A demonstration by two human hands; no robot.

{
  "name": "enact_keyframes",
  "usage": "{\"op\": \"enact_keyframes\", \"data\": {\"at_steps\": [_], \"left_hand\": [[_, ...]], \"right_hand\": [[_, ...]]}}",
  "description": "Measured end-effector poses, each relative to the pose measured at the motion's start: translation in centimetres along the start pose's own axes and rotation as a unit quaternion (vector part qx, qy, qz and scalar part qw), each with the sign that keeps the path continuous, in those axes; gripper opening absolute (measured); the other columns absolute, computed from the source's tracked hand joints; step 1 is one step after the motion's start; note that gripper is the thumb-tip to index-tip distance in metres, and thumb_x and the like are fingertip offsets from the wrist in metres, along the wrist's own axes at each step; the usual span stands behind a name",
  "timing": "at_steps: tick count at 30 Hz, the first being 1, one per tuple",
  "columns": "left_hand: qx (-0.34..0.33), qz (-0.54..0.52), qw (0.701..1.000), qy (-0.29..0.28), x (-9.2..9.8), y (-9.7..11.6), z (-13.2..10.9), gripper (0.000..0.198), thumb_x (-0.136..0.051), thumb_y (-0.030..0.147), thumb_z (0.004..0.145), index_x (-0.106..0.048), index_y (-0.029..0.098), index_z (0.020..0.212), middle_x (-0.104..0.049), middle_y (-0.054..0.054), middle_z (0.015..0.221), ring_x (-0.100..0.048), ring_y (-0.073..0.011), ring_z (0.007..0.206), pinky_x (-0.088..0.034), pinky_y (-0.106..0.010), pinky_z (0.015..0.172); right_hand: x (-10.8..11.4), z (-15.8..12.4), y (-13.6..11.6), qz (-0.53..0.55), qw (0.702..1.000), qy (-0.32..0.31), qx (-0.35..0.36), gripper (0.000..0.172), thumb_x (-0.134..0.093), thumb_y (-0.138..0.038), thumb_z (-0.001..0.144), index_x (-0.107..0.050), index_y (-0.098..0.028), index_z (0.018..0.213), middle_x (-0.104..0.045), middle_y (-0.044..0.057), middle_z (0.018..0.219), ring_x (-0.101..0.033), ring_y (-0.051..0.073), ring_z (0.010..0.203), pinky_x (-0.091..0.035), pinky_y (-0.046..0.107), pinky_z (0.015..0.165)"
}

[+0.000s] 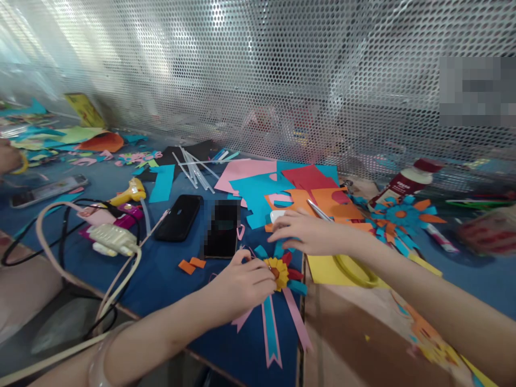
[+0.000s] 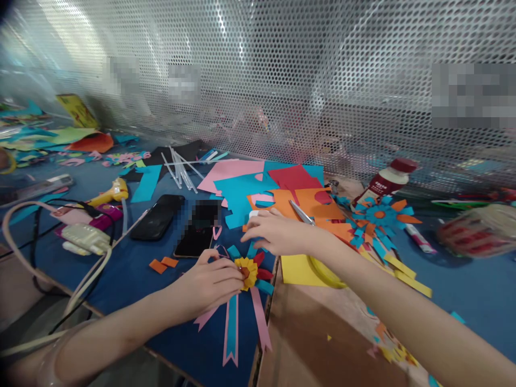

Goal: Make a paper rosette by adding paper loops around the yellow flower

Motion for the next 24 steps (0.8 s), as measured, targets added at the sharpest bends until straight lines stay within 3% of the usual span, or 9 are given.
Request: {"op": "enact_keyframes", "data": {"at_steps": [3,8,17,24], "left_hand": [[0.000,-0.008,1.000,0.005,0.4,0.0,0.2,0.016,-0.048,0.015,0.095,-0.063,0.020,0.091,-0.072,0.002,0.094,-0.061,-0.0138,0.091,-0.028,-0.036,0.087],[-0.001,-0.010,1.000,0.022,0.8,0.1,0.4,0.015,-0.049,0.014,0.094,-0.063,0.020,0.090,-0.072,0.003,0.093,-0.061,-0.0143,0.090,-0.028,-0.036,0.086],[0.005,0.001,1.000,0.010,0.2,0.0,0.1,0.016,-0.049,0.013,0.094,-0.062,0.020,0.090,-0.071,0.003,0.091,-0.059,-0.0143,0.088,-0.029,-0.037,0.086],[0.004,0.012,1.000,0.015,0.2,0.1,0.2,0.017,-0.048,0.015,0.094,-0.062,0.021,0.088,-0.071,0.003,0.087,-0.059,-0.0145,0.085,-0.029,-0.037,0.085]], "right_hand": [[0.3,1.1,-0.5,0.032,0.999,0.022,0.001,0.025,-0.050,-0.024,0.093,-0.066,-0.021,0.111,-0.062,0.007,0.110,-0.049,0.022,0.104,-0.033,0.038,0.094],[-1.0,2.8,-1.8,0.075,0.997,-0.010,0.003,0.023,-0.051,-0.025,0.093,-0.067,-0.021,0.109,-0.064,0.005,0.103,-0.052,0.019,0.094,-0.038,0.033,0.084],[-1.2,3.1,-2.1,0.015,0.999,0.038,-0.025,0.020,-0.055,-0.032,0.091,-0.070,-0.020,0.093,-0.068,0.004,0.089,-0.050,0.019,0.085,-0.029,0.036,0.078],[-1.9,3.3,-1.8,0.006,0.998,0.035,-0.051,0.018,-0.058,-0.030,0.088,-0.071,-0.019,0.088,-0.067,0.004,0.081,-0.049,0.019,0.084,-0.027,0.034,0.074]]}}
Point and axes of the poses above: each hand's wrist, its own z-axis towards the middle knuckle, its own x-axis out of the back of the hand, y = z × x, the point moved 9 cm from there along z, towards the middle knuckle
